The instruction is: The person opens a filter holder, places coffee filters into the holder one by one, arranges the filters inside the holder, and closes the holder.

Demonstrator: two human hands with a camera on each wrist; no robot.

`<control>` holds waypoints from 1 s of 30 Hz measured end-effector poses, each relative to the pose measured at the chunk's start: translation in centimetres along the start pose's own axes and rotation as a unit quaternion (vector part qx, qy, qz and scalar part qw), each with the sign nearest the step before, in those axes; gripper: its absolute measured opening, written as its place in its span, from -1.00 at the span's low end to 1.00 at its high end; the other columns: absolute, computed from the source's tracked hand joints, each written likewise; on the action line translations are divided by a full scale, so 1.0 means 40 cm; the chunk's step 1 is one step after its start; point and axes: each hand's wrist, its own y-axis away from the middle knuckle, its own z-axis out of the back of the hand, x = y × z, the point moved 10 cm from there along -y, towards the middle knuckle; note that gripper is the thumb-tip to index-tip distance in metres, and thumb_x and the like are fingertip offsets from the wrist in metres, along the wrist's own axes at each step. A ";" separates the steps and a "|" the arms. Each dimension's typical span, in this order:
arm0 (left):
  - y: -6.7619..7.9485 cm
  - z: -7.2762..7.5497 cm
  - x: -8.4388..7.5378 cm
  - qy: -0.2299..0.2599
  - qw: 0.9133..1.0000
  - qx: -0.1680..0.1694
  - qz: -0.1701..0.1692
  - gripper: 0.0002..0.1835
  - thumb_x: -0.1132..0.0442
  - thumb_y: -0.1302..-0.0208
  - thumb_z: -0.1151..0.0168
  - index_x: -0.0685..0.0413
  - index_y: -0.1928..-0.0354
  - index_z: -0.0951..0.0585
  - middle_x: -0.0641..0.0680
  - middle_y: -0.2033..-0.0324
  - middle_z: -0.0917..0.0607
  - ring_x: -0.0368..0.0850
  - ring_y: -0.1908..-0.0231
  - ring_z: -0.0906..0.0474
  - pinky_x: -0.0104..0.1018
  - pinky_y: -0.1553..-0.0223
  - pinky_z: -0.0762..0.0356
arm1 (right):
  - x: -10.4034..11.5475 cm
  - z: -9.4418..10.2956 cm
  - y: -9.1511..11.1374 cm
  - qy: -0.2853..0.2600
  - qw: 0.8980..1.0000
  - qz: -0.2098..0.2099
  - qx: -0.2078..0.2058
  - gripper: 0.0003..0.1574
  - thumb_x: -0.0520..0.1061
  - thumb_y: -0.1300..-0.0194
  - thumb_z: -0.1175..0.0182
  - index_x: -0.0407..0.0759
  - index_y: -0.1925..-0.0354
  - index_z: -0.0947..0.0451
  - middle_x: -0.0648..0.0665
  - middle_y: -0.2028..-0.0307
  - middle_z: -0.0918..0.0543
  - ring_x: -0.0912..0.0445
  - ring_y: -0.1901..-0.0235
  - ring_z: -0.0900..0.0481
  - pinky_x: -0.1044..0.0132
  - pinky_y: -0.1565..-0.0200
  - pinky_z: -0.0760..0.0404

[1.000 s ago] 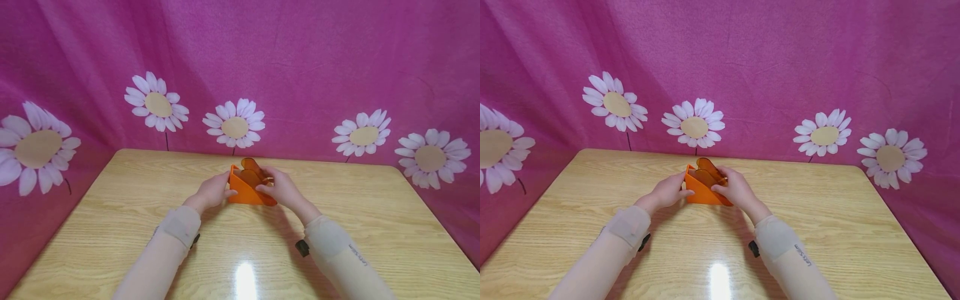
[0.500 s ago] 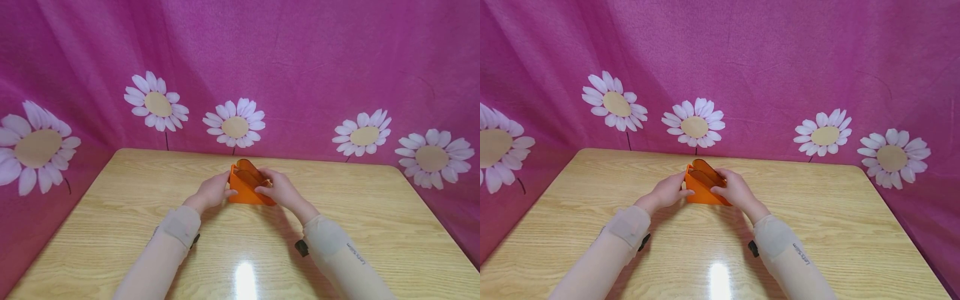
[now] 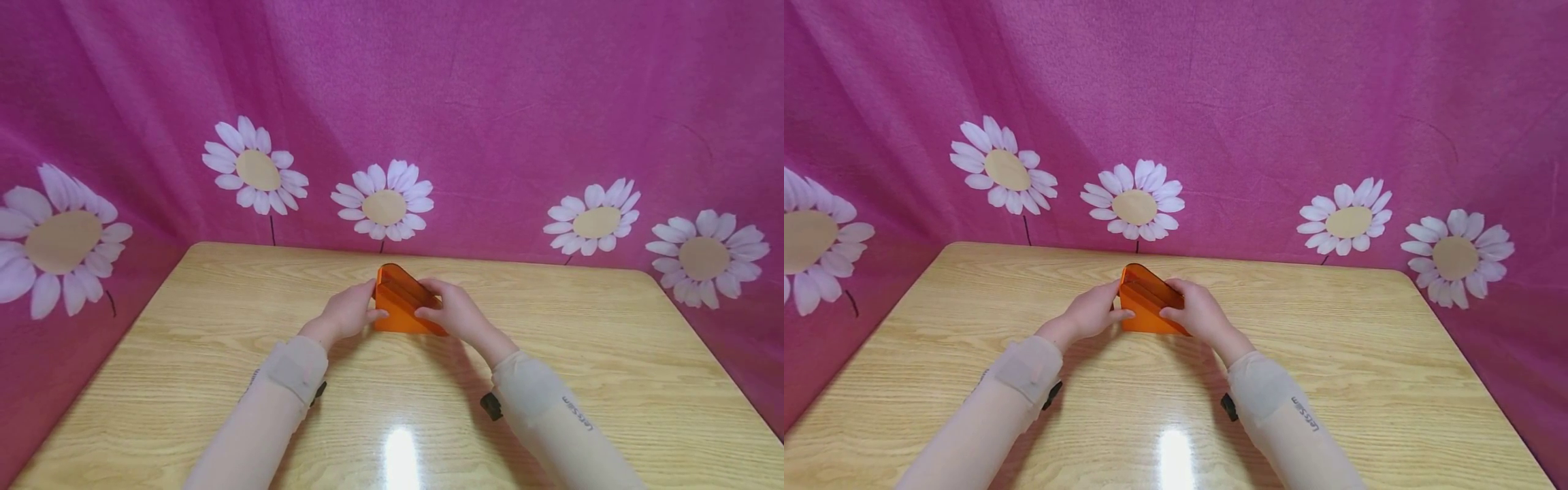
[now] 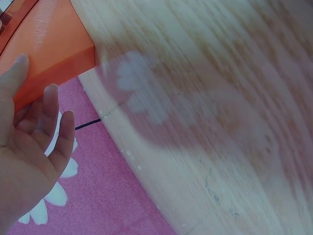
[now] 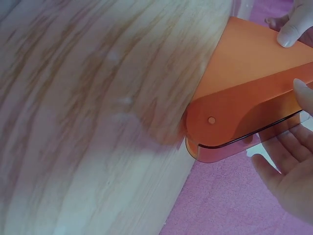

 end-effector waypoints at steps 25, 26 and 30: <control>-0.056 -0.042 -0.020 0.005 0.999 0.019 0.025 -0.53 0.04 -0.27 -0.15 0.07 -0.15 -0.40 0.05 0.00 -0.62 -0.03 -0.06 -0.52 -0.13 -0.15 -0.42 | -0.065 0.023 -0.002 0.035 0.998 -0.048 -0.012 -0.34 -0.16 -0.16 -0.28 -0.31 -0.21 -0.37 -0.30 -0.11 -0.54 -0.12 -0.04 -0.53 0.01 -0.16 -0.43; -0.058 -0.043 -0.022 0.003 0.999 0.020 0.025 -0.54 0.04 -0.28 -0.14 0.08 -0.14 -0.40 0.06 0.01 -0.62 -0.03 -0.06 -0.52 -0.13 -0.14 -0.43 | -0.068 0.023 -0.003 0.037 0.998 -0.048 -0.014 -0.34 -0.16 -0.16 -0.28 -0.31 -0.21 -0.37 -0.30 -0.10 -0.55 -0.11 -0.03 -0.53 0.01 -0.15 -0.44; -0.066 -0.040 -0.033 0.001 0.999 0.020 0.027 -0.57 0.06 -0.27 -0.15 0.10 -0.11 -0.41 0.07 0.03 -0.62 -0.02 -0.03 -0.53 -0.13 -0.12 -0.44 | -0.075 0.029 -0.006 0.045 0.998 -0.047 -0.020 -0.35 -0.15 -0.16 -0.28 -0.31 -0.20 -0.38 -0.29 -0.07 -0.57 -0.11 0.00 -0.54 0.01 -0.14 -0.45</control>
